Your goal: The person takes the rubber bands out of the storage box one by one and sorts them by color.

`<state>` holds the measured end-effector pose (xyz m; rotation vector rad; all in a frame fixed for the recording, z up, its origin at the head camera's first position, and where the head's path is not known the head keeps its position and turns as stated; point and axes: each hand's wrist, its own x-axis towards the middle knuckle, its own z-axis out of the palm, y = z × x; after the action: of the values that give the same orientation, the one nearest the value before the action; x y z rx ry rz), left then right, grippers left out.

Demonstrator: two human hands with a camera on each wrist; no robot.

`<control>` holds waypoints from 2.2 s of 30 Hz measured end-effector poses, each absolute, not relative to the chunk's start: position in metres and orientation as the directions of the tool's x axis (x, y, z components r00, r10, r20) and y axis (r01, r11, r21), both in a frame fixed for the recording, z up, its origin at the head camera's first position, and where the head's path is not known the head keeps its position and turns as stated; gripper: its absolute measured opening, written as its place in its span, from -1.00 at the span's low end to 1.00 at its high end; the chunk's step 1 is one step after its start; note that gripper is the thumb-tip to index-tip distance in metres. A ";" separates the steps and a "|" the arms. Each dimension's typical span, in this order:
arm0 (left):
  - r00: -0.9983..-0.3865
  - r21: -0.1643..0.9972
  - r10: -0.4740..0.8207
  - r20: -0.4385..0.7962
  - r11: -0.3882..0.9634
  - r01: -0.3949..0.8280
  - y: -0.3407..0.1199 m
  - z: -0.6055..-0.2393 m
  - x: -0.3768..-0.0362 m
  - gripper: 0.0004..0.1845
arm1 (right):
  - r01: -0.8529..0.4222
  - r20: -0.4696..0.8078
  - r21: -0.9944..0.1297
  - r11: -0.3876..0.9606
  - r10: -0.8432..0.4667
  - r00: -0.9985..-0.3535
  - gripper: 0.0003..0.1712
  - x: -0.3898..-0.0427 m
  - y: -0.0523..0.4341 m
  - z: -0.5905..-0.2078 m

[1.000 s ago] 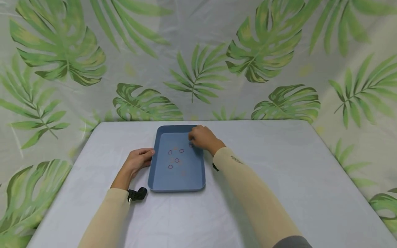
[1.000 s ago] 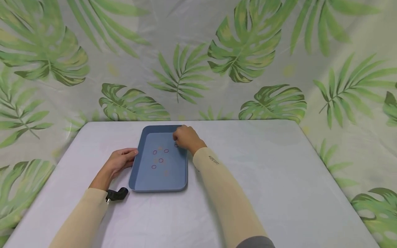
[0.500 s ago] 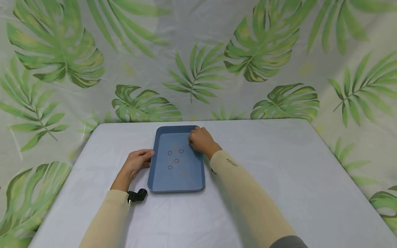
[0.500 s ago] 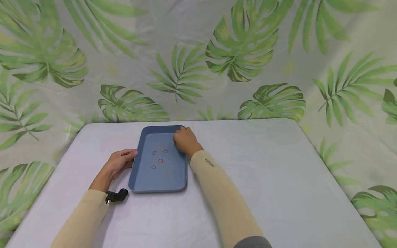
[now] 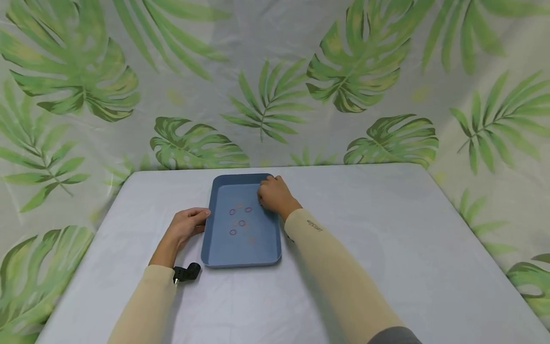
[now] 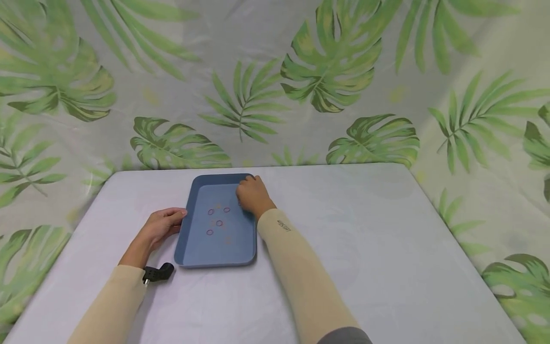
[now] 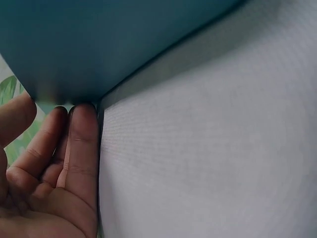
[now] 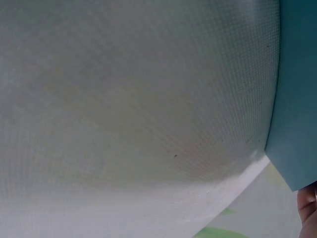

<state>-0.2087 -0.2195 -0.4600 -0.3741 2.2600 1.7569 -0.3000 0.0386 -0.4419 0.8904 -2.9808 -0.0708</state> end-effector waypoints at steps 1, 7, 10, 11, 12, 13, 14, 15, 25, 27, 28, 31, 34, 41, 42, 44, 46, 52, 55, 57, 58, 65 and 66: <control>-0.934 0.904 -0.050 -0.354 0.236 -0.355 -0.220 -0.460 -0.208 -0.49 | -0.550 0.011 0.057 0.833 -0.551 -0.834 -0.81 -0.300 0.038 -0.442; -0.937 0.908 -0.049 -0.346 0.233 -0.347 -0.219 -0.461 -0.208 -0.49 | -0.564 0.012 0.091 0.821 -0.567 -0.823 -0.79 -0.302 0.039 -0.443; -0.939 0.910 -0.045 -0.342 0.233 -0.343 -0.218 -0.461 -0.209 -0.49 | -0.577 0.043 0.069 0.814 -0.580 -0.814 -0.77 -0.303 0.042 -0.443; -0.939 0.910 -0.045 -0.341 0.235 -0.342 -0.218 -0.461 -0.209 -0.49 | -0.584 0.063 0.049 0.810 -0.586 -0.808 -0.77 -0.303 0.044 -0.443; -0.938 0.909 -0.046 -0.343 0.235 -0.344 -0.218 -0.461 -0.209 -0.49 | -0.592 0.084 0.024 0.806 -0.592 -0.802 -0.78 -0.304 0.045 -0.442; -0.938 0.909 -0.045 -0.344 0.237 -0.344 -0.218 -0.461 -0.209 -0.49 | -0.600 0.109 -0.002 0.800 -0.597 -0.795 -0.80 -0.305 0.047 -0.441; -0.937 0.907 -0.045 -0.346 0.238 -0.347 -0.218 -0.461 -0.209 -0.49 | -0.608 0.136 -0.024 0.794 -0.600 -0.789 -0.81 -0.305 0.048 -0.440; -0.936 0.906 -0.044 -0.348 0.239 -0.349 -0.218 -0.461 -0.209 -0.48 | -0.613 0.160 -0.051 0.789 -0.599 -0.784 -0.82 -0.306 0.050 -0.437; -0.933 0.903 -0.023 -0.359 0.243 -0.354 -0.216 -0.454 -0.212 -0.47 | -0.581 0.188 -0.231 0.781 -0.550 -0.814 -0.85 -0.308 0.064 -0.411; -0.933 0.903 -0.019 -0.359 0.245 -0.353 -0.215 -0.454 -0.212 -0.47 | -0.565 0.188 -0.263 0.782 -0.532 -0.825 -0.86 -0.308 0.069 -0.409; -0.933 0.903 -0.016 -0.361 0.246 -0.353 -0.215 -0.454 -0.212 -0.47 | -0.560 0.191 -0.280 0.780 -0.527 -0.828 -0.86 -0.307 0.071 -0.408; -0.932 0.902 -0.007 -0.363 0.249 -0.353 -0.216 -0.456 -0.211 -0.45 | -0.567 0.208 -0.324 0.757 -0.528 -0.824 -0.87 -0.305 0.079 -0.404; -0.932 0.904 0.005 -0.362 0.246 -0.350 -0.218 -0.457 -0.210 -0.45 | -0.579 0.225 -0.343 0.740 -0.534 -0.815 -0.87 -0.304 0.089 -0.399; -0.931 0.907 0.030 -0.364 0.241 -0.346 -0.221 -0.457 -0.210 -0.43 | -0.571 0.239 -0.340 0.748 -0.518 -0.821 -0.87 -0.305 0.118 -0.392; -0.931 0.907 0.032 -0.363 0.241 -0.346 -0.221 -0.458 -0.210 -0.43 | -0.567 0.238 -0.340 0.750 -0.515 -0.824 -0.87 -0.305 0.122 -0.392; -0.930 0.905 0.029 -0.367 0.242 -0.349 -0.221 -0.457 -0.209 -0.42 | -0.563 0.237 -0.343 0.752 -0.511 -0.826 -0.87 -0.306 0.129 -0.393; -0.930 0.905 0.033 -0.365 0.247 -0.346 -0.222 -0.457 -0.208 -0.41 | -0.562 0.238 -0.341 0.753 -0.510 -0.827 -0.87 -0.308 0.134 -0.394; -0.931 0.905 0.028 -0.365 0.247 -0.347 -0.224 -0.459 -0.209 -0.43 | -0.559 0.253 -0.338 0.757 -0.498 -0.829 -0.87 -0.309 0.148 -0.393; -0.930 0.905 0.031 -0.367 0.241 -0.350 -0.224 -0.459 -0.210 -0.43 | -0.539 0.246 -0.346 0.768 -0.480 -0.842 -0.87 -0.311 0.154 -0.394; -0.928 0.905 0.031 -0.371 0.235 -0.354 -0.223 -0.459 -0.210 -0.42 | -0.526 0.237 -0.354 0.774 -0.469 -0.851 -0.86 -0.311 0.157 -0.395; -0.927 0.905 0.029 -0.373 0.232 -0.357 -0.223 -0.459 -0.209 -0.42 | -0.517 0.231 -0.363 0.775 -0.463 -0.856 -0.86 -0.311 0.158 -0.396; -0.934 0.910 0.012 -0.356 0.229 -0.344 -0.221 -0.458 -0.207 -0.44 | -0.461 0.191 -0.408 0.788 -0.421 -0.887 -0.86 -0.312 0.171 -0.406; -0.934 0.910 0.008 -0.357 0.229 -0.346 -0.222 -0.458 -0.207 -0.44 | -0.453 0.183 -0.411 0.791 -0.415 -0.891 -0.86 -0.313 0.174 -0.407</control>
<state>-0.2070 -0.2216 -0.4581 -0.3160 2.2200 1.7609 -0.3127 0.1744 -0.4073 0.7023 -2.8937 0.6960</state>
